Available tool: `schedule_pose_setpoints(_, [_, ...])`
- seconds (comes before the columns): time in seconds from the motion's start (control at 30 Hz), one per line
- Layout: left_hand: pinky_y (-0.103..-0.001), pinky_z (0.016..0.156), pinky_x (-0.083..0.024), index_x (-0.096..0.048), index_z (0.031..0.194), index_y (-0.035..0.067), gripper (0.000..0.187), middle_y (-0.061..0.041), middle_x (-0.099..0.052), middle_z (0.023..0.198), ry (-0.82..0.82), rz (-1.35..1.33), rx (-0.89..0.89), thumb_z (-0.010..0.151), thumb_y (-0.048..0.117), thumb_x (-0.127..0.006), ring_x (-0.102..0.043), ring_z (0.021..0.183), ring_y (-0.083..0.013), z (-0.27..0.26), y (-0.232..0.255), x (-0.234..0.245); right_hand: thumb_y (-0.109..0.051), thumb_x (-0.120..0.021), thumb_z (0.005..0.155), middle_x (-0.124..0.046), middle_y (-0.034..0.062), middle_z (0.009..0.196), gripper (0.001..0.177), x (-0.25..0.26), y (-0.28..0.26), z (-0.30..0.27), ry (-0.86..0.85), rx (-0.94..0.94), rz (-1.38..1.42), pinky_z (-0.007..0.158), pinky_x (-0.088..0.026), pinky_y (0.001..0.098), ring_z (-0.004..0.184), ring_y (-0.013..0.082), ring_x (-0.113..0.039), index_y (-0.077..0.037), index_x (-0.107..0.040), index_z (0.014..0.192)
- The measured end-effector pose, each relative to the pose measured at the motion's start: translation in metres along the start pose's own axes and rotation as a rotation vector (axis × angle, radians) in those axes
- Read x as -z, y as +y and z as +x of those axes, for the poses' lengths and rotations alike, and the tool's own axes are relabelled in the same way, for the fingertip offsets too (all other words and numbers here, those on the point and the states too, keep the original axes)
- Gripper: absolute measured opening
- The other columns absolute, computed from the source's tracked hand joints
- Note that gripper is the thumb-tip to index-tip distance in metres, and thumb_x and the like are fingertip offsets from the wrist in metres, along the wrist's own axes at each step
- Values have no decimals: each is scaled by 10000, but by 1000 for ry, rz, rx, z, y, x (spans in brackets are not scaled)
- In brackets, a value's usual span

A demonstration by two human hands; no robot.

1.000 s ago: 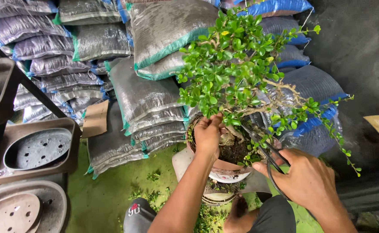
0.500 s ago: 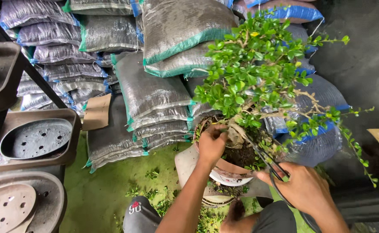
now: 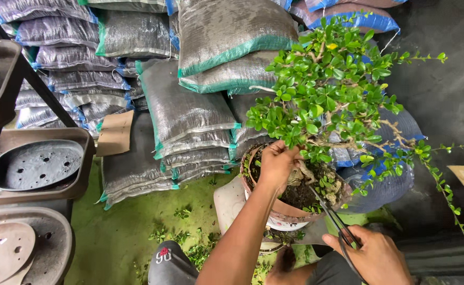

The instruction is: The person trims a potted bonsai tree using shears, cutting branches and leaves to shape the plant. The person rotates the pot to access different sides and continues trimming throughout the video.

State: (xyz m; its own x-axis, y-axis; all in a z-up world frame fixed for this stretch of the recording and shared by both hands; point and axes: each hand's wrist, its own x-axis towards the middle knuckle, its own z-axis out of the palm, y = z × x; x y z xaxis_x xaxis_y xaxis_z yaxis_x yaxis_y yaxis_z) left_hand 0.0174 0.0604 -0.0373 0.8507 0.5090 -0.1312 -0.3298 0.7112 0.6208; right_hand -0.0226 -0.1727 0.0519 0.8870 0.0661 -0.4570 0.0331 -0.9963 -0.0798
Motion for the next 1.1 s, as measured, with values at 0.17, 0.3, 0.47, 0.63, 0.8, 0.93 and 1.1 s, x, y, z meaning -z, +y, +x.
schedule_pose_setpoints(0.17, [-291, 561, -446, -531, 841, 81, 268, -143, -637, 941, 137, 94, 71, 1039, -71, -629, -534, 706, -168, 0, 7, -15, -678, -789, 772, -657, 89, 685, 444, -10, 11, 6, 93, 83, 49, 719, -474, 278, 686, 195, -626, -293, -917, 952])
schedule_pose_setpoints(0.3, [-266, 554, -467, -599, 968, 29, 187, -194, -735, 1040, 44, -46, 56, 1064, -105, -510, -582, 674, -139, 5, -2, -4, -635, -810, 774, -627, 85, 648, 405, -10, 15, 12, 159, 137, 104, 682, -451, 297, 651, 192, -575, -269, -921, 907])
schedule_pose_setpoints(0.47, [-295, 590, -521, -443, 1007, 93, 186, -218, -709, 1042, -57, -223, 100, 1091, -73, -454, -603, 710, -176, 5, -6, 4, -595, -812, 793, -631, 78, 661, 400, -11, 11, 9, 153, 146, 135, 684, -444, 294, 678, 183, -567, -226, -928, 895])
schedule_pose_setpoints(0.63, [-234, 488, -436, -578, 917, 63, 277, -184, -699, 1009, 56, 56, 83, 989, -205, -561, -631, 766, -173, -14, 13, 0, -672, -763, 765, -802, 82, 773, 474, -15, 10, 14, 149, 114, 45, 763, -497, 297, 786, 209, -746, -265, -901, 965])
schedule_pose_setpoints(0.8, [-226, 465, -337, -549, 975, 116, 167, -124, -701, 1027, 7, 210, -59, 1078, -15, -537, -488, 645, -104, -26, 17, -6, -660, -781, 762, -764, 67, 714, 460, -16, 7, 5, 106, 84, 88, 757, -497, 289, 726, 198, -715, -267, -901, 971])
schedule_pose_setpoints(0.93, [-308, 700, -397, -512, 822, 183, 301, -9, -576, 843, -10, 128, -143, 986, -4, -682, -505, 739, -122, -10, 3, -5, -663, -776, 768, -817, 57, 818, 473, -18, 9, 8, 80, 57, 87, 816, -512, 284, 861, 192, -788, -298, -907, 1039])
schedule_pose_setpoints(1.1, [-264, 478, -395, -513, 804, 95, 323, -153, -665, 975, 100, -147, 22, 983, -168, -572, -496, 643, -158, -16, 14, -20, -671, -773, 784, -750, 98, 813, 481, -10, 9, 1, 10, 13, 103, 790, -497, 283, 809, 242, -727, -308, -908, 1071])
